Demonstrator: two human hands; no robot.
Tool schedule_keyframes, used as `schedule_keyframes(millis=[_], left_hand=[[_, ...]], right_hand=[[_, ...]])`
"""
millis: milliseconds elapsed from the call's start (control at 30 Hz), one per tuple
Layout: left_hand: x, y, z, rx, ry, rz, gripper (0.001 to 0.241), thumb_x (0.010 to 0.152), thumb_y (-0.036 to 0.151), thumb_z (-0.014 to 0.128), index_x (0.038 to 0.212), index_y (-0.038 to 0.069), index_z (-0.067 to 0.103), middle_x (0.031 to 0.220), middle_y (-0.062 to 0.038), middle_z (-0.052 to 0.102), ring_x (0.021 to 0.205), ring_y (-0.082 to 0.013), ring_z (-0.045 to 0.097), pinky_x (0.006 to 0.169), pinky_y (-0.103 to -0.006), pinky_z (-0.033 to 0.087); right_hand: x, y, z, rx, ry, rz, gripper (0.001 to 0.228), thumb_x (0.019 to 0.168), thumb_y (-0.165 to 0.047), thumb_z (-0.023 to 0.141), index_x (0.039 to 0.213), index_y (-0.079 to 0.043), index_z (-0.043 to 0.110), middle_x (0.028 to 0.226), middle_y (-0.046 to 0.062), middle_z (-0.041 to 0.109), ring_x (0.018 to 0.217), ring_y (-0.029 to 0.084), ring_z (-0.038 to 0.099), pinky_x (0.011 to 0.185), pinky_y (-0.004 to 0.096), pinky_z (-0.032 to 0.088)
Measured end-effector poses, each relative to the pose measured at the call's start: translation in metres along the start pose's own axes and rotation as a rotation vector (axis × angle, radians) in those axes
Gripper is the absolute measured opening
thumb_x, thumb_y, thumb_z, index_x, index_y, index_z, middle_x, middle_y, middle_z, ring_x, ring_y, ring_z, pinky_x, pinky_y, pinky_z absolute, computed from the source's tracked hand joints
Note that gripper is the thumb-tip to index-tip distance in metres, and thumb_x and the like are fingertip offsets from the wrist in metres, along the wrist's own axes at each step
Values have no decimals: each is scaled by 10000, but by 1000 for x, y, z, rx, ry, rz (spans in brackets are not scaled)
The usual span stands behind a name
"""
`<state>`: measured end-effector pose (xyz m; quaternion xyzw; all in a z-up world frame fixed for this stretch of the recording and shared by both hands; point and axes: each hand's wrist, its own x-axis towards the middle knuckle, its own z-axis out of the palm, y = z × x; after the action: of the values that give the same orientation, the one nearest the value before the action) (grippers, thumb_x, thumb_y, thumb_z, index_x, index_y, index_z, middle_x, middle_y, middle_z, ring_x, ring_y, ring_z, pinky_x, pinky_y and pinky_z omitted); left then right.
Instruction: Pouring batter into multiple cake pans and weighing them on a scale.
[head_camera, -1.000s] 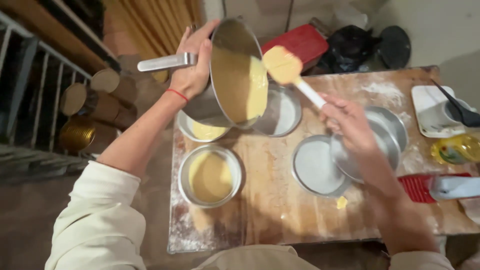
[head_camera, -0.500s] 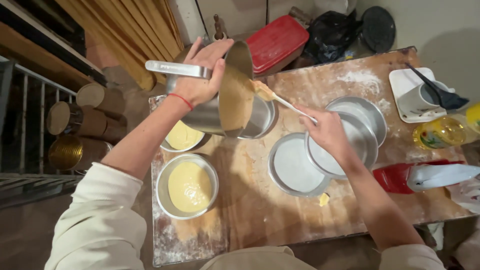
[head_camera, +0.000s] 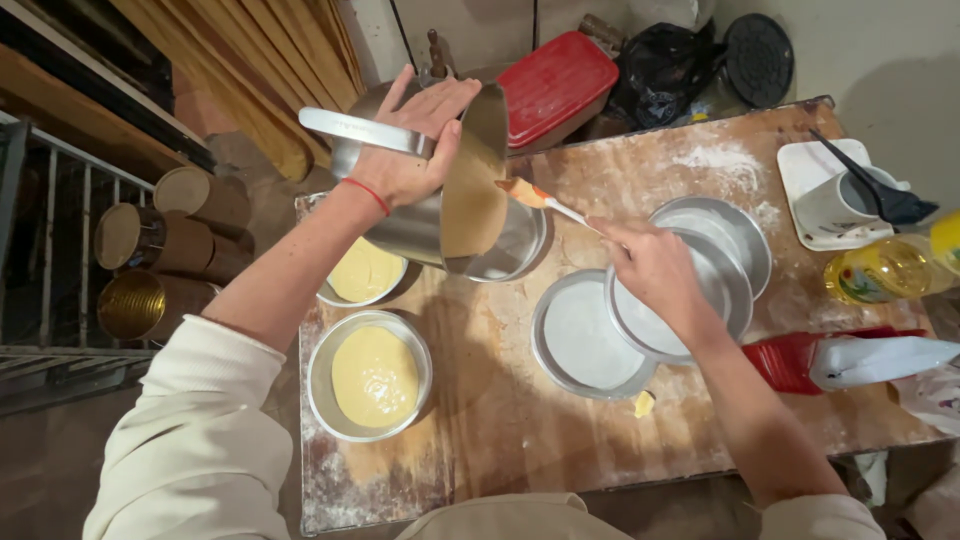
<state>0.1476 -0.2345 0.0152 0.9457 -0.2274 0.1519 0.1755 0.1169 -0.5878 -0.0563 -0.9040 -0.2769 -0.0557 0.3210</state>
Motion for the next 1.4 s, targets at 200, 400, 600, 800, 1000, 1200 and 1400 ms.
schedule_keyframes(millis=[200, 400, 600, 800, 1000, 1200, 1400], left_hand=[[-4, -7, 1, 14, 13, -16, 513, 1059, 254, 375, 1518, 57, 493, 1506, -147, 560, 1436, -293, 484, 1270, -548, 160], [-5, -7, -9, 5, 19, -24, 517, 1053, 253, 377, 1516, 52, 492, 1513, -145, 560, 1433, -302, 481, 1260, -547, 159], [-8, -6, -20, 40, 21, -23, 523, 1057, 252, 374, 1529, 58, 486, 1518, -139, 554, 1440, -296, 481, 1266, -542, 158], [-18, -11, -16, 16, 42, -3, 520, 1065, 254, 375, 1530, 50, 485, 1528, -139, 552, 1443, -301, 481, 1270, -540, 157], [-33, -17, -10, -38, 121, -53, 503, 1064, 244, 369, 1516, 66, 499, 1531, -119, 559, 1459, -297, 482, 1284, -546, 157], [-48, -21, -7, -67, 254, -137, 511, 1067, 237, 367, 1527, 50, 486, 1521, -135, 559, 1459, -307, 485, 1286, -554, 139], [-65, -38, 4, -98, 446, -251, 543, 1096, 318, 303, 1535, 62, 493, 1550, -126, 556, 1500, -294, 473, 1301, -567, 71]], right_hand=[[0, -4, 4, -2, -130, 161, 364, 928, -162, 626, 1277, -193, 726, 804, 221, 676, 722, 408, 674, 652, 504, 518], [12, 3, 20, 14, -107, 177, 350, 915, -131, 612, 1241, -158, 735, 798, 249, 667, 758, 426, 679, 692, 524, 530], [37, 34, 51, -13, -126, 123, 334, 896, -109, 612, 1193, -139, 763, 842, 267, 680, 812, 456, 674, 747, 553, 534], [67, 38, 58, -80, -162, 30, 253, 924, -157, 643, 1137, -120, 773, 882, 264, 696, 838, 464, 673, 752, 556, 528], [71, 43, 59, -218, -255, -65, 361, 875, -62, 592, 1169, -162, 777, 910, 249, 713, 867, 449, 682, 785, 548, 533], [55, 9, 39, -222, -292, -206, 551, 803, 15, 545, 1265, -216, 737, 1059, 199, 727, 879, 428, 687, 791, 530, 539], [41, 8, 34, -142, -331, -196, 427, 897, -92, 598, 1285, -229, 711, 1141, 142, 736, 940, 395, 694, 786, 497, 543]])
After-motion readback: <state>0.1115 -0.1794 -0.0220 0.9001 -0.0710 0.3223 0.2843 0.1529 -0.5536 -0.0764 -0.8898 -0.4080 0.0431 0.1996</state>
